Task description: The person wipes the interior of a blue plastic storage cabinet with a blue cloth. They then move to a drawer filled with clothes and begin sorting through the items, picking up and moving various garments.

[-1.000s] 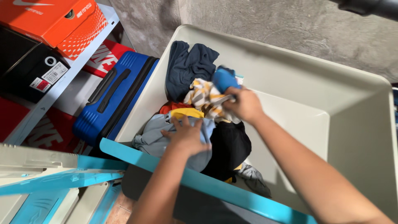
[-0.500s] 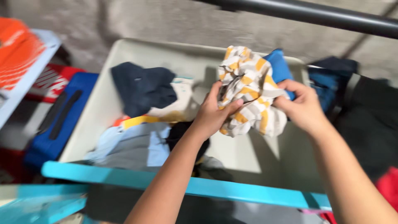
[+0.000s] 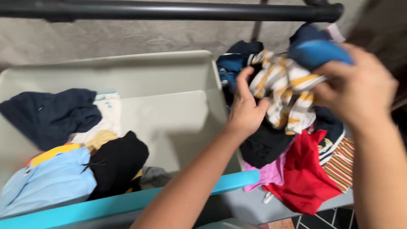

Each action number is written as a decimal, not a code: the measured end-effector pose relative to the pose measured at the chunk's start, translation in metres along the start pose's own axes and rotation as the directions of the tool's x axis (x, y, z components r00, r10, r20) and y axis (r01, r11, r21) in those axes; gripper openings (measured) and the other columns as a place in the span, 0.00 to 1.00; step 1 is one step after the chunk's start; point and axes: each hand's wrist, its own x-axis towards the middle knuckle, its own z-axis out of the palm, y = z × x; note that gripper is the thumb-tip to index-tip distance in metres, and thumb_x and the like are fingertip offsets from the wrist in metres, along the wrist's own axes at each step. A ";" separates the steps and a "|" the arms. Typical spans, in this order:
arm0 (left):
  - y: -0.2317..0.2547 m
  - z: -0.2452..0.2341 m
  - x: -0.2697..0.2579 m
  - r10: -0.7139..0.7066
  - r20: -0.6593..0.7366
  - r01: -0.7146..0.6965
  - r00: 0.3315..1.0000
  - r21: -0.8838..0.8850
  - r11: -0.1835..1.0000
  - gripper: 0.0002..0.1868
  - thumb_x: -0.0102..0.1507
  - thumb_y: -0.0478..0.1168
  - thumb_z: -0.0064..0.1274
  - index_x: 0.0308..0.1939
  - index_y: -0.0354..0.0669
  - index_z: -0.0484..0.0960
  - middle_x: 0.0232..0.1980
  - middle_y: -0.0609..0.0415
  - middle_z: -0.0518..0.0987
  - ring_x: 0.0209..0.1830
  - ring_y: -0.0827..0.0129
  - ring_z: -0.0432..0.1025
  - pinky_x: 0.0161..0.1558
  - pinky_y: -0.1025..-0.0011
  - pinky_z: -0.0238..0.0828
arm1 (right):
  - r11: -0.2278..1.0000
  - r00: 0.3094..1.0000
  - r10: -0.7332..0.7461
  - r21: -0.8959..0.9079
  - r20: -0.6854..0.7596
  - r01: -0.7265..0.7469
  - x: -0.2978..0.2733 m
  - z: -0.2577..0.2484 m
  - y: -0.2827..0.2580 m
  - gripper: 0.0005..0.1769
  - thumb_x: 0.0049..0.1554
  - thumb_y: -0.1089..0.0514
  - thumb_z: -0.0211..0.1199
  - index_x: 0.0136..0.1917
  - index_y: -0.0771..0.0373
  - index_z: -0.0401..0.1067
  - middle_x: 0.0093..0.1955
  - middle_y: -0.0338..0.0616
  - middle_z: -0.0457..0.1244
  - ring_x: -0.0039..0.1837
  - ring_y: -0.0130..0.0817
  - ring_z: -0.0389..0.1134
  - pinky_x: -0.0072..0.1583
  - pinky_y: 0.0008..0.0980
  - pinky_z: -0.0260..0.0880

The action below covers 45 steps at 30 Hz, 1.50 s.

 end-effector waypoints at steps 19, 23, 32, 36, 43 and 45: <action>-0.029 0.080 0.012 0.313 0.206 -0.371 0.927 0.621 0.691 0.31 0.50 0.35 0.68 0.57 0.57 0.77 0.56 0.46 0.71 0.65 0.45 0.68 0.73 0.37 0.60 | 0.839 0.942 0.332 0.440 0.049 -0.319 -0.061 0.083 0.078 0.53 0.55 0.70 0.61 0.89 0.51 0.48 0.79 0.54 0.55 0.79 0.57 0.58 0.79 0.45 0.56; -0.028 0.079 0.008 0.322 0.233 -0.397 0.918 0.569 0.720 0.33 0.42 0.33 0.69 0.51 0.54 0.78 0.50 0.44 0.71 0.54 0.41 0.72 0.56 0.53 0.72 | 0.776 0.768 0.610 0.054 0.195 -0.629 -0.095 0.081 0.085 0.53 0.51 0.73 0.57 0.86 0.45 0.50 0.80 0.43 0.56 0.69 0.59 0.58 0.66 0.60 0.53; -0.025 0.087 -0.011 0.202 0.159 -0.256 0.966 0.516 0.818 0.33 0.42 0.30 0.67 0.51 0.53 0.76 0.56 0.43 0.71 0.53 0.43 0.74 0.48 0.56 0.76 | 0.714 0.548 0.257 0.226 0.796 -0.663 -0.243 0.230 0.102 0.44 0.49 0.59 0.53 0.79 0.54 0.51 0.80 0.55 0.47 0.79 0.69 0.45 0.64 0.81 0.51; -0.026 0.086 -0.016 0.140 0.120 -0.181 0.983 0.480 0.858 0.30 0.48 0.29 0.67 0.52 0.53 0.75 0.57 0.42 0.68 0.54 0.43 0.74 0.50 0.56 0.76 | 0.518 0.675 0.526 0.435 0.517 -0.737 -0.208 0.192 0.133 0.27 0.73 0.46 0.38 0.69 0.62 0.70 0.65 0.56 0.66 0.71 0.58 0.64 0.69 0.49 0.61; -0.012 0.090 -0.026 0.099 0.192 -0.123 0.976 0.119 0.985 0.32 0.52 0.25 0.60 0.58 0.54 0.74 0.61 0.45 0.71 0.63 0.48 0.75 0.60 0.63 0.76 | -0.267 0.548 0.520 0.734 0.655 -0.625 -0.122 0.096 0.088 0.18 0.59 0.62 0.55 0.62 0.60 0.72 0.54 0.40 0.69 0.54 0.29 0.71 0.57 0.33 0.71; -0.004 0.092 -0.031 0.075 0.334 -0.074 0.940 -0.014 0.997 0.35 0.53 0.27 0.61 0.62 0.54 0.71 0.63 0.45 0.72 0.65 0.50 0.74 0.63 0.64 0.73 | -0.185 0.658 0.543 0.839 0.522 -0.512 -0.120 0.080 0.105 0.14 0.59 0.69 0.59 0.58 0.65 0.74 0.54 0.44 0.69 0.52 0.30 0.71 0.56 0.30 0.73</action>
